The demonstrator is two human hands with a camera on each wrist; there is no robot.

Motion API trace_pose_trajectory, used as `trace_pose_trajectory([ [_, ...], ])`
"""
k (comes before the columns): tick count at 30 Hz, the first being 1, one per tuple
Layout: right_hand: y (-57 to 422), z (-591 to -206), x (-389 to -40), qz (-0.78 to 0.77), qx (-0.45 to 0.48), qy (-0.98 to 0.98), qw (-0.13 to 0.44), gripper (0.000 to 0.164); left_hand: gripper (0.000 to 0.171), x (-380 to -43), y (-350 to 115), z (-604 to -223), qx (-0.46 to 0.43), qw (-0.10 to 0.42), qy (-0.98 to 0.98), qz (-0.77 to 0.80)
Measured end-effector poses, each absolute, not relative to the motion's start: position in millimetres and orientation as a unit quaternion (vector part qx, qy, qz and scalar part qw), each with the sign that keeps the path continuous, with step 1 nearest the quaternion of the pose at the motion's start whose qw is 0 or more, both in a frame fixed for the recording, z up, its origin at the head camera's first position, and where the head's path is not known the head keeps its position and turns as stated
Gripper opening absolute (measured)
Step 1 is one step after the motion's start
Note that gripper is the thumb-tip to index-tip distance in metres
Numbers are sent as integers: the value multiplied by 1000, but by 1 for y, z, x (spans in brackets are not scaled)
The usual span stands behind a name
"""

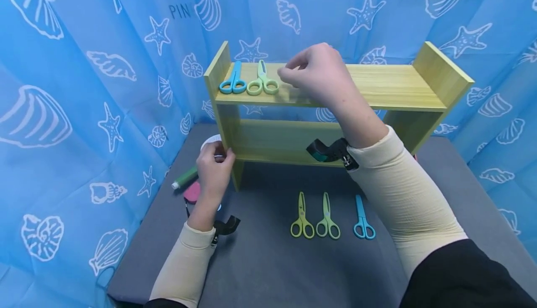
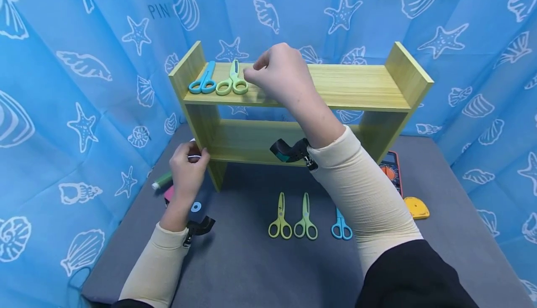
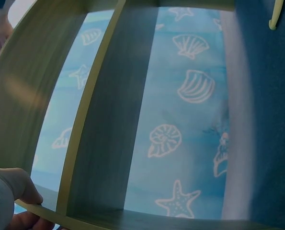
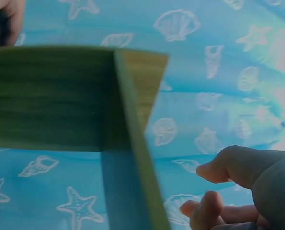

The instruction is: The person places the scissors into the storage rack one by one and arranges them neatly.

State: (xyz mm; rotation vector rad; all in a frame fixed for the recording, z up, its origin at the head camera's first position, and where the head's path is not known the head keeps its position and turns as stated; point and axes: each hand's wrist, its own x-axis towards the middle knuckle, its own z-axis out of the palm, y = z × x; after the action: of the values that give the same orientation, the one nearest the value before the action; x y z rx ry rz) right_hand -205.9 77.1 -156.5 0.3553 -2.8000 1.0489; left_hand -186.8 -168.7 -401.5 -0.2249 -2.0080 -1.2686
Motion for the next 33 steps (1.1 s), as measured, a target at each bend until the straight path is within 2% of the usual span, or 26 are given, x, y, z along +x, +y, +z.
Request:
trace_pose_trajectory([
  [11, 119, -190, -149, 419, 141, -874, 203, 27, 13, -186, -168, -401, -93, 371, -782, -492],
  [18, 141, -232, -116, 434, 183, -846, 251, 16, 13, -185, -167, -402, -91, 369, -780, -497],
  [23, 151, -270, -104, 465, 217, -822, 245, 12, 13, -184, -167, -402, -89, 369, -778, -500],
  [33, 157, -346, -87, 525, 209, -807, 173, 19, 12, -185, -166, -402, -83, 370, -783, -493],
])
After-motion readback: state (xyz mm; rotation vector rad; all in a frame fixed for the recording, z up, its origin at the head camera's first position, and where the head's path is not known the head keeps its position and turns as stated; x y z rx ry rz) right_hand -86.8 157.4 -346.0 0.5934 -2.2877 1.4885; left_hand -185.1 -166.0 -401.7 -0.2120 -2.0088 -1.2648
